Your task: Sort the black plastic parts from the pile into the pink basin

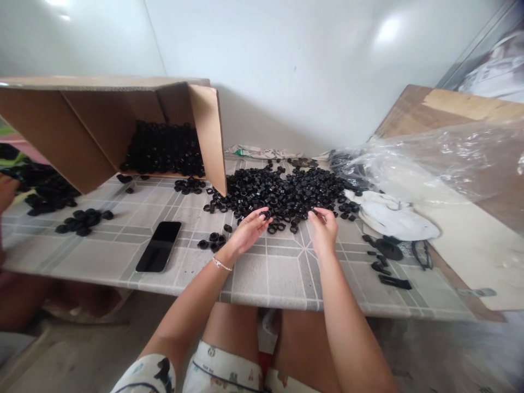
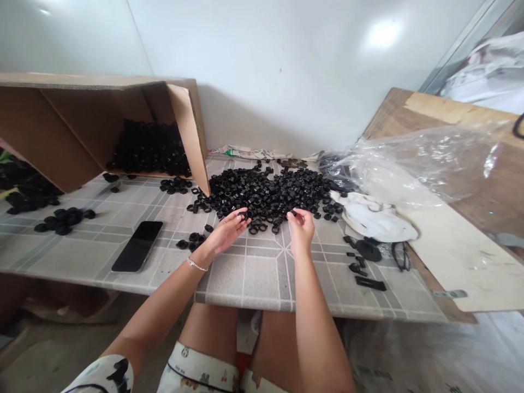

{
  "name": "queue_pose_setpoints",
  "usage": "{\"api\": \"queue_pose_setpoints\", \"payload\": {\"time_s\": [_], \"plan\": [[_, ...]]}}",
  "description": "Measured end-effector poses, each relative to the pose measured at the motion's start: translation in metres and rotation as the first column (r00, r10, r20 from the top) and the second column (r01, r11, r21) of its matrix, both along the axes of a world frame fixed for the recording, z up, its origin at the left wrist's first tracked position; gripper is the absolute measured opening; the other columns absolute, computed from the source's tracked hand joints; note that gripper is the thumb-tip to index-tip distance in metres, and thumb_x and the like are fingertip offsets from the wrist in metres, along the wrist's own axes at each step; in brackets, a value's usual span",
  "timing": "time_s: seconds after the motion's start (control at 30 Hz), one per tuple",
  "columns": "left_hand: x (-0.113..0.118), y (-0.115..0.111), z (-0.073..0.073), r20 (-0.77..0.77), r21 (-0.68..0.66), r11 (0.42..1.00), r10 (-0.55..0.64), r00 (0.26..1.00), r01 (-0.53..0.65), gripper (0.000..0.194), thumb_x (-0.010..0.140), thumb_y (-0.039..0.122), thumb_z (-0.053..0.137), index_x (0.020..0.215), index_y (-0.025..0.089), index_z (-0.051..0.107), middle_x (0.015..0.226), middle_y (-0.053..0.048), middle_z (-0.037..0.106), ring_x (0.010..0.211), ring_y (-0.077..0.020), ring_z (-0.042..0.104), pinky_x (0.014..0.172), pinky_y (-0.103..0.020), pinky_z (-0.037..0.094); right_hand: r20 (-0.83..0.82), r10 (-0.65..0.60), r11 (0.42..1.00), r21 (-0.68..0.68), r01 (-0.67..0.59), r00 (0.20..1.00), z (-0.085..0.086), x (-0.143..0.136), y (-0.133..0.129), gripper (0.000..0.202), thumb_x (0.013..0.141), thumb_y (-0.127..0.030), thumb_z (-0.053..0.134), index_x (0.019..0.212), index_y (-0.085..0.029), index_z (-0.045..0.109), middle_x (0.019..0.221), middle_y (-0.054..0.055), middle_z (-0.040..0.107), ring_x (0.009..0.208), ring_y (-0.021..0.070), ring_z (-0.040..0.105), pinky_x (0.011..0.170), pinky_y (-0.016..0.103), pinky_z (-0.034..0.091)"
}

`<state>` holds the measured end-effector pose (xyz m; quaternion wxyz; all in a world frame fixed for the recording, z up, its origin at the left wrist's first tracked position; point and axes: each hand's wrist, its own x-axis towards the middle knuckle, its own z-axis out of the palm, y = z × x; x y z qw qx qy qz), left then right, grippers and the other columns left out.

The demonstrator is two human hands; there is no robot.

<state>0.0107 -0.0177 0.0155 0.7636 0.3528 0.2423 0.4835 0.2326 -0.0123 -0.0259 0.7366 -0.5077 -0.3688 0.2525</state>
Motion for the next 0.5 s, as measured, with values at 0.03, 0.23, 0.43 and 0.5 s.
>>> {"api": "queue_pose_setpoints", "payload": {"time_s": [0.03,0.23,0.43,0.5], "plan": [[0.000,0.000,0.000,0.000,-0.003,1.000,-0.011,1.000,0.011,0.031,0.076,0.023,0.072,0.107,0.019,0.067,0.083,-0.001,0.066,0.097,-0.0154,0.064,0.100,-0.032,0.039,-0.095,0.048,0.998,0.034,-0.045,0.994,0.003,-0.010,-0.002,0.036,0.065,-0.039,0.073,0.090,-0.021,0.055,0.081,-0.002,0.055,0.071,0.0127,0.057,0.076,0.033,0.047],[0.003,-0.003,-0.002,-0.060,-0.069,0.994,-0.092,0.994,0.088,0.025,0.076,0.025,0.073,0.098,0.017,0.067,0.089,-0.003,0.067,0.086,-0.0134,0.064,0.090,-0.030,0.043,-0.265,0.377,0.923,0.026,-0.385,0.887,0.013,-0.055,-0.017,0.035,0.073,-0.043,0.063,0.103,-0.025,0.058,0.087,0.001,0.065,0.083,0.0161,0.064,0.074,0.032,0.049],[0.006,-0.006,-0.008,-0.108,-0.084,0.989,-0.133,0.985,0.124,0.031,0.070,0.035,0.078,0.085,0.016,0.061,0.084,-0.001,0.064,0.077,-0.0117,0.063,0.081,-0.028,0.044,-0.207,0.473,0.876,0.004,-0.483,0.856,0.005,-0.068,-0.026,0.025,0.066,-0.035,0.071,0.085,-0.021,0.063,0.091,0.004,0.068,0.085,0.0168,0.062,0.074,0.031,0.048],[0.007,-0.007,-0.008,-0.132,-0.054,0.992,-0.121,0.984,0.115,0.032,0.069,0.034,0.079,0.085,0.015,0.060,0.084,-0.001,0.064,0.079,-0.0116,0.062,0.082,-0.028,0.044,-0.175,0.463,0.884,0.010,-0.468,0.869,0.001,-0.069,-0.027,0.026,0.066,-0.034,0.073,0.086,-0.022,0.060,0.089,0.002,0.067,0.085,0.0162,0.062,0.079,0.032,0.049]]}}
